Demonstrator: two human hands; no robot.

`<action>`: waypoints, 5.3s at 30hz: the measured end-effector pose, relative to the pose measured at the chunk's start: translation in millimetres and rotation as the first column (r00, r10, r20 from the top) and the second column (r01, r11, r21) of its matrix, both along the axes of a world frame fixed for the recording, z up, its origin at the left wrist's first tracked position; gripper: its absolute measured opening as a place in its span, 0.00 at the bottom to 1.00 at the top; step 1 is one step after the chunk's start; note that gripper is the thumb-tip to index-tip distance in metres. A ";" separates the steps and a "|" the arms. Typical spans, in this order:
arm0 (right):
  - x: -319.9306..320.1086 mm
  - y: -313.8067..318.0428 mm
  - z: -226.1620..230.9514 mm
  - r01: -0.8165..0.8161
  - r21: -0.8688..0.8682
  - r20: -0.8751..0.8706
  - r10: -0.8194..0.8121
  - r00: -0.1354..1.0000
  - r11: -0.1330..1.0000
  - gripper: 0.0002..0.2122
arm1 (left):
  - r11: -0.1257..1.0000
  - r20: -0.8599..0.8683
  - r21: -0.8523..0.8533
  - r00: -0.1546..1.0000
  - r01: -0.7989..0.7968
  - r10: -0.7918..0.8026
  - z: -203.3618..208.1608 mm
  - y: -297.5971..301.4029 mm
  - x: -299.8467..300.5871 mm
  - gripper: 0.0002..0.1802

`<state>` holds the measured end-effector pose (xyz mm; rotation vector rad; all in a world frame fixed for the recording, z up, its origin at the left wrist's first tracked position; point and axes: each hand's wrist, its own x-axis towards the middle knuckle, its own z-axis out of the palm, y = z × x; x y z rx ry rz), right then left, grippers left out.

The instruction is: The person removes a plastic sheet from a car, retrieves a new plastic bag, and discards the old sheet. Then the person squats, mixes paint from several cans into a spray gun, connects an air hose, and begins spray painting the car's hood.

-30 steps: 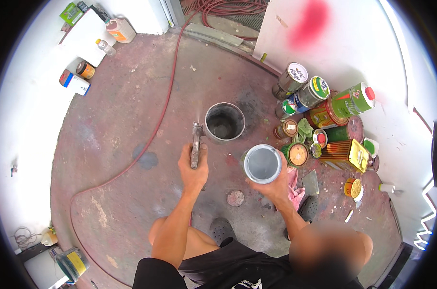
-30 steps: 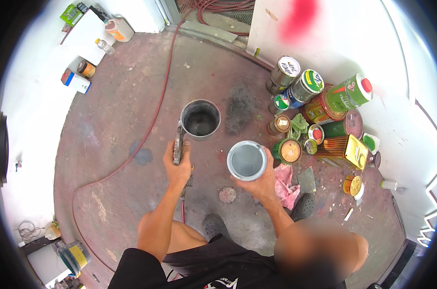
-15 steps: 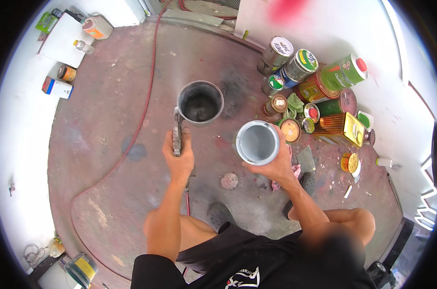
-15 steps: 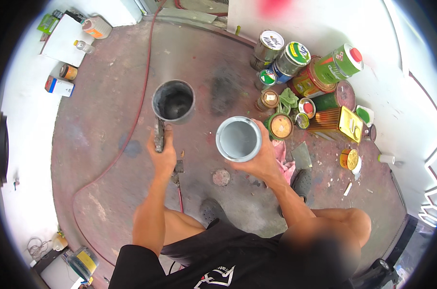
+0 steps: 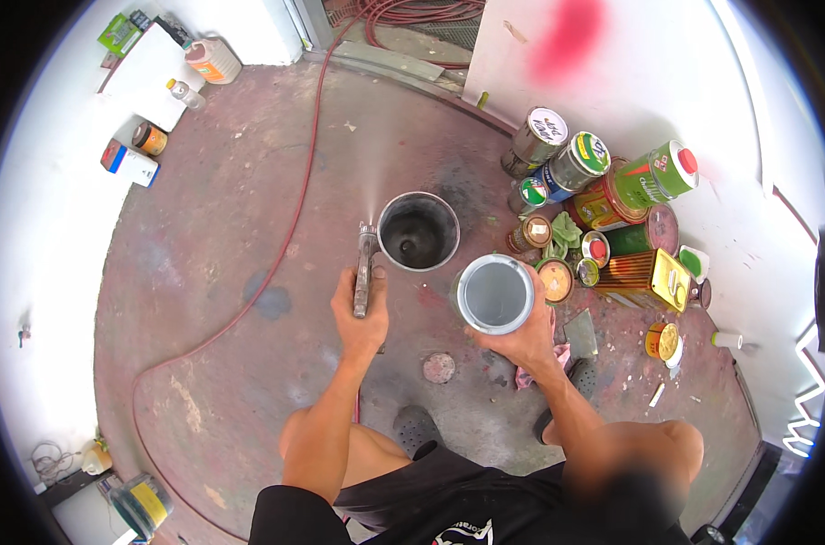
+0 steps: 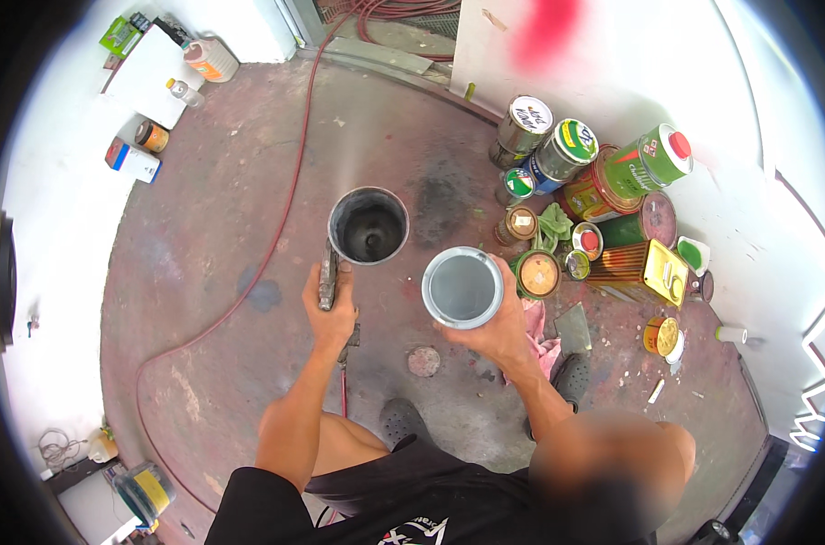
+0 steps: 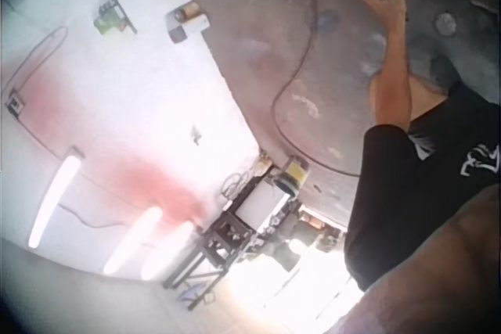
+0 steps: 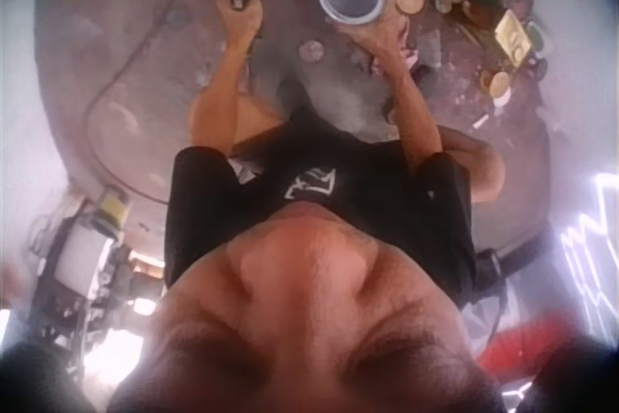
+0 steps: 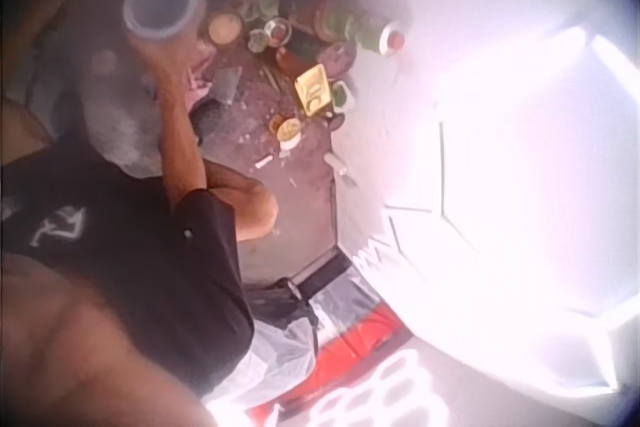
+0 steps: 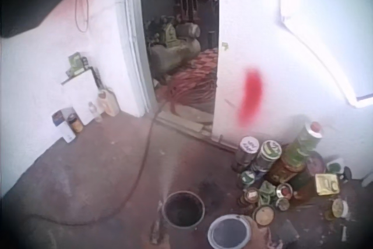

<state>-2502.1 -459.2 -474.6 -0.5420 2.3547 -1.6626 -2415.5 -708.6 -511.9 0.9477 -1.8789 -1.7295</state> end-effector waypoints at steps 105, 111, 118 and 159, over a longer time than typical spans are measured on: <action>-89.0 -40.4 -137.3 0.288 -0.158 -0.064 -0.301 0.951 0.944 0.50 | 0.995 -0.114 0.098 0.993 -0.002 0.014 40.3 26.6 8.0 0.13; -88.1 -41.4 -175.9 0.366 -0.164 0.034 -0.366 0.930 0.916 0.53 | 0.999 -0.068 0.033 0.997 -0.036 0.039 45.4 25.7 0.6 0.18; 6.8 -3.7 -162.3 0.248 0.170 0.044 -0.259 0.965 0.954 0.33 | 0.996 0.140 -0.018 0.986 0.091 -0.088 23.0 29.0 -18.5 0.19; -355.8 203.4 132.6 0.398 0.796 -0.355 -0.179 0.917 0.457 0.18 | 0.979 0.091 0.027 0.975 0.202 -0.203 -23.3 62.0 -50.3 0.23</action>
